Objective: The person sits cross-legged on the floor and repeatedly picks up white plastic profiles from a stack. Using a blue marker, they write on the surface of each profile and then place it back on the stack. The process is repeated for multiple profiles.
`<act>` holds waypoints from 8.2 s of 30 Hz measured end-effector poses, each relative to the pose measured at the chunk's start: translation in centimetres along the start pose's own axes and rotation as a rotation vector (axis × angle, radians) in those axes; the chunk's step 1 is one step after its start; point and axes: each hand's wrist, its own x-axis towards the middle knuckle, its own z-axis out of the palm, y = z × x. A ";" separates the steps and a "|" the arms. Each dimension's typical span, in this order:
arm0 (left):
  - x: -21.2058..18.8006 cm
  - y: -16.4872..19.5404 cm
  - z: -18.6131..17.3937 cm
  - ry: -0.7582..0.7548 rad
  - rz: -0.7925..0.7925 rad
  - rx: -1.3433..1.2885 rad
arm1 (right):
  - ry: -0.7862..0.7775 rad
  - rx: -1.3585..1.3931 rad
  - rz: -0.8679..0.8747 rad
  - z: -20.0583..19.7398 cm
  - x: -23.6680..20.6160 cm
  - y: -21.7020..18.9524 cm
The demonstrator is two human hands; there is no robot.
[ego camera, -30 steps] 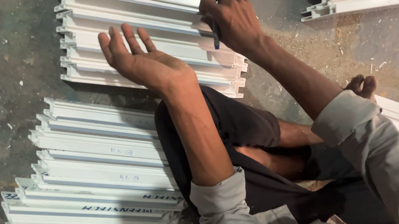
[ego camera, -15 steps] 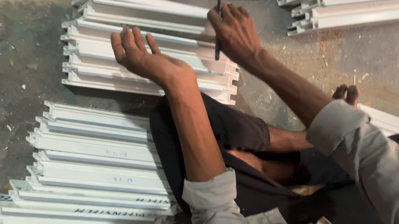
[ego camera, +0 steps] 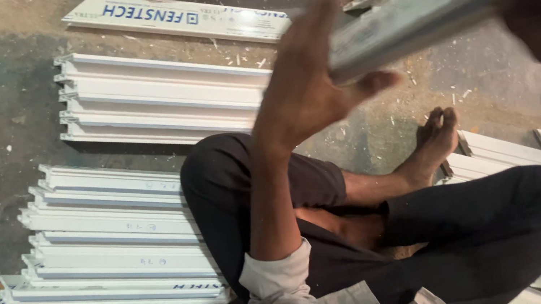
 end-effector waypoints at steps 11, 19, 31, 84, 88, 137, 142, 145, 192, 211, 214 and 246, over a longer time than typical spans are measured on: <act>-1.7 0.6 8.1 0.590 -0.529 -1.465 | 0.674 0.475 1.011 10.2 -2.0 -12.5; -9.4 -3.4 11.0 0.638 -0.750 -1.560 | 0.823 1.068 1.170 19.8 -2.3 -21.1; -8.4 -6.2 4.5 0.643 -0.391 -0.961 | 0.692 0.835 1.223 20.4 -3.9 -24.1; -9.3 -8.8 9.0 0.531 -0.565 -1.041 | 0.531 0.669 1.262 21.9 -1.8 -23.1; -9.1 -8.6 8.9 0.542 -0.553 -1.031 | 0.549 0.652 1.264 22.1 -2.0 -23.1; -9.8 -9.6 9.0 0.520 -0.547 -1.092 | 0.475 0.523 1.195 21.3 -2.3 -24.5; -9.7 -9.3 9.0 0.527 -0.541 -1.037 | 0.460 0.519 1.163 21.1 -2.3 -24.2; -9.7 -9.3 9.0 0.527 -0.520 -1.006 | 0.453 0.533 1.212 21.0 -2.2 -24.3; -10.3 -9.7 9.0 0.457 -0.521 -0.987 | 0.487 0.516 1.185 21.7 -4.0 -25.6; -10.5 -10.0 11.2 0.717 -0.787 -1.123 | 0.490 0.567 1.476 16.6 -6.5 -24.6; -11.9 -11.5 11.9 0.755 -0.663 -1.316 | 0.544 0.637 1.399 16.1 -6.1 -24.9; -10.4 -10.1 12.2 0.559 -0.658 -1.325 | 0.493 0.541 1.259 20.0 -3.9 -24.2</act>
